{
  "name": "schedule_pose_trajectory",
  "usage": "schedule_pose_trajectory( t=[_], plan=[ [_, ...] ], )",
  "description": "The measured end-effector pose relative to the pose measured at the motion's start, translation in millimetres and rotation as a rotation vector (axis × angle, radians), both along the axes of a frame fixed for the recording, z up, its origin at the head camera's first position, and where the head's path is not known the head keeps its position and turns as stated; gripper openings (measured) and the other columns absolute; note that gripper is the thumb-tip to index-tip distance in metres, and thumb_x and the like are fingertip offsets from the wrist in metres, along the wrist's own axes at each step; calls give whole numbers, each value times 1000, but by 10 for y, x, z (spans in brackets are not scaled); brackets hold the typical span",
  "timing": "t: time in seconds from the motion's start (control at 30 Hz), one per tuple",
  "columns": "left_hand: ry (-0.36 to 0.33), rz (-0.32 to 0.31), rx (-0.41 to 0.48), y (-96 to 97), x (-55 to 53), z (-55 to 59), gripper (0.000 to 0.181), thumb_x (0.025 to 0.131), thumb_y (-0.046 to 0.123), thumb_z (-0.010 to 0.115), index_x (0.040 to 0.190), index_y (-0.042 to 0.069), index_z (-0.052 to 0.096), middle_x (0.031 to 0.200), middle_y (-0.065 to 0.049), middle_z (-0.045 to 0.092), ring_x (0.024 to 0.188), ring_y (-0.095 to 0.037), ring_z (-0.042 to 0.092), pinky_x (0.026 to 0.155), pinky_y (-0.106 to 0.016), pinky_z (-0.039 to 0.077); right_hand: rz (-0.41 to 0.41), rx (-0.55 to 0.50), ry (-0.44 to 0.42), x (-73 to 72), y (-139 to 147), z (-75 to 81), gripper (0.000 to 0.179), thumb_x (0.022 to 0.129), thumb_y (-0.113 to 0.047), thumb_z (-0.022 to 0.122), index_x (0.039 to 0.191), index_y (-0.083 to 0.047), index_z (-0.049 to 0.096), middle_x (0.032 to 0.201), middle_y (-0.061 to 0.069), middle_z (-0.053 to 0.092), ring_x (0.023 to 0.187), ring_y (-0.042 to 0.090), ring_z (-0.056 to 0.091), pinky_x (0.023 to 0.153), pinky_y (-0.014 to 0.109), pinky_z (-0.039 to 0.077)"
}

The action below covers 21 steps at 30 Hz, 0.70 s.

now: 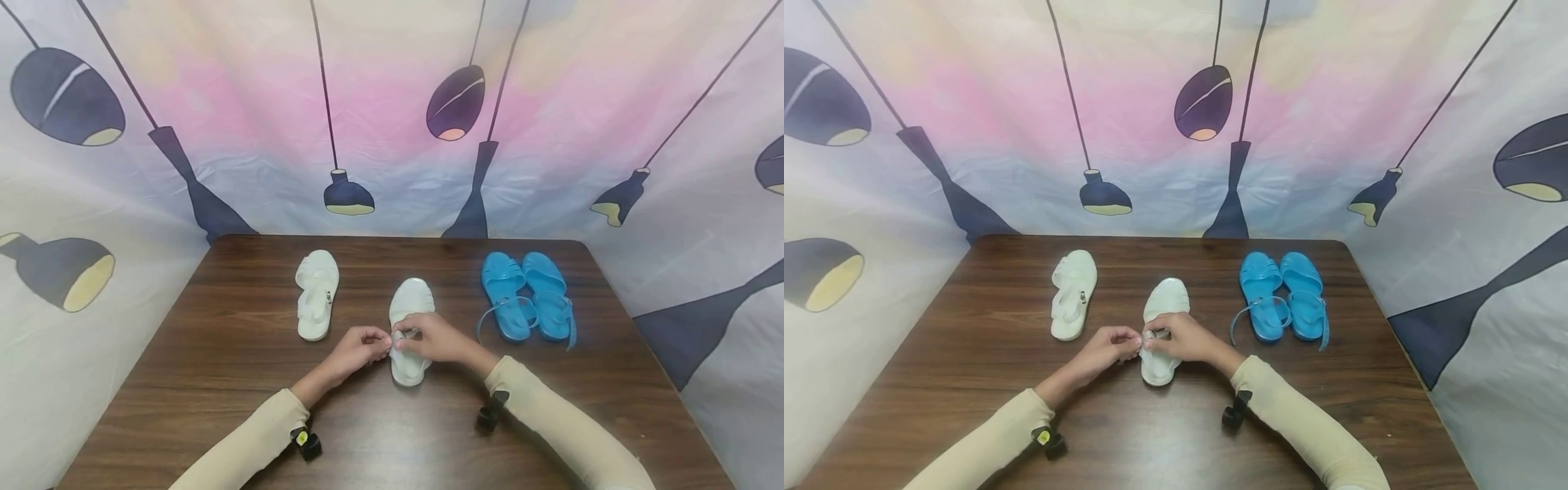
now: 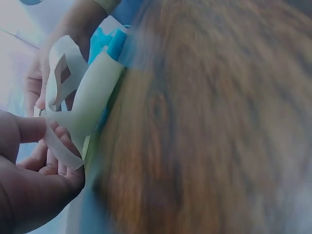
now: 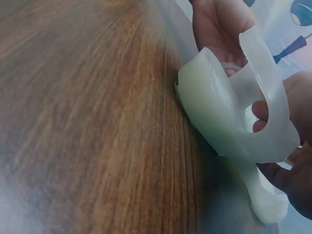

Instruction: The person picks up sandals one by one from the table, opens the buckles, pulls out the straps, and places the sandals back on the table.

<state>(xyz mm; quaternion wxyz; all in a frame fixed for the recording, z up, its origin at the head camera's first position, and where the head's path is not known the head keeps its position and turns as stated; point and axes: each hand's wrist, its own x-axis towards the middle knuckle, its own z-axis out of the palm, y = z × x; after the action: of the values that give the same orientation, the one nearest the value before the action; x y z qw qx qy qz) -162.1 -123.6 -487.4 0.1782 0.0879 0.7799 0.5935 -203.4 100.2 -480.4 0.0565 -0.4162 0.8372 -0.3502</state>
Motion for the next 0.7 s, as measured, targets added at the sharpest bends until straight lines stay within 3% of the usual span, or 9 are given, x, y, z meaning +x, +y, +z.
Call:
schedule_pose_trajectory(
  t=[0.27,0.5,0.7],
  plan=[
    [73,-39,-137,-29,8,46,20,99,23,65,98,4,72,80,-2,65,69,-14,58,59,-28,50,-5,-14,-34,2,31,2,24,96,-24,74,113,-8,75,107,0,74,100,10,66,88,28,56],
    [34,-47,-30,-4,-9,-3,19,101,18,65,99,1,71,80,1,62,69,-13,55,59,-26,45,4,-8,-76,8,40,37,24,94,-21,76,114,-8,75,107,1,74,100,10,66,88,27,56],
    [114,-49,-53,10,-19,-16,16,99,16,68,100,1,73,86,-3,70,73,-13,59,61,-24,49,10,-5,-71,10,39,25,24,94,-20,76,115,-9,75,107,0,74,101,10,67,88,27,55]
  ],
)
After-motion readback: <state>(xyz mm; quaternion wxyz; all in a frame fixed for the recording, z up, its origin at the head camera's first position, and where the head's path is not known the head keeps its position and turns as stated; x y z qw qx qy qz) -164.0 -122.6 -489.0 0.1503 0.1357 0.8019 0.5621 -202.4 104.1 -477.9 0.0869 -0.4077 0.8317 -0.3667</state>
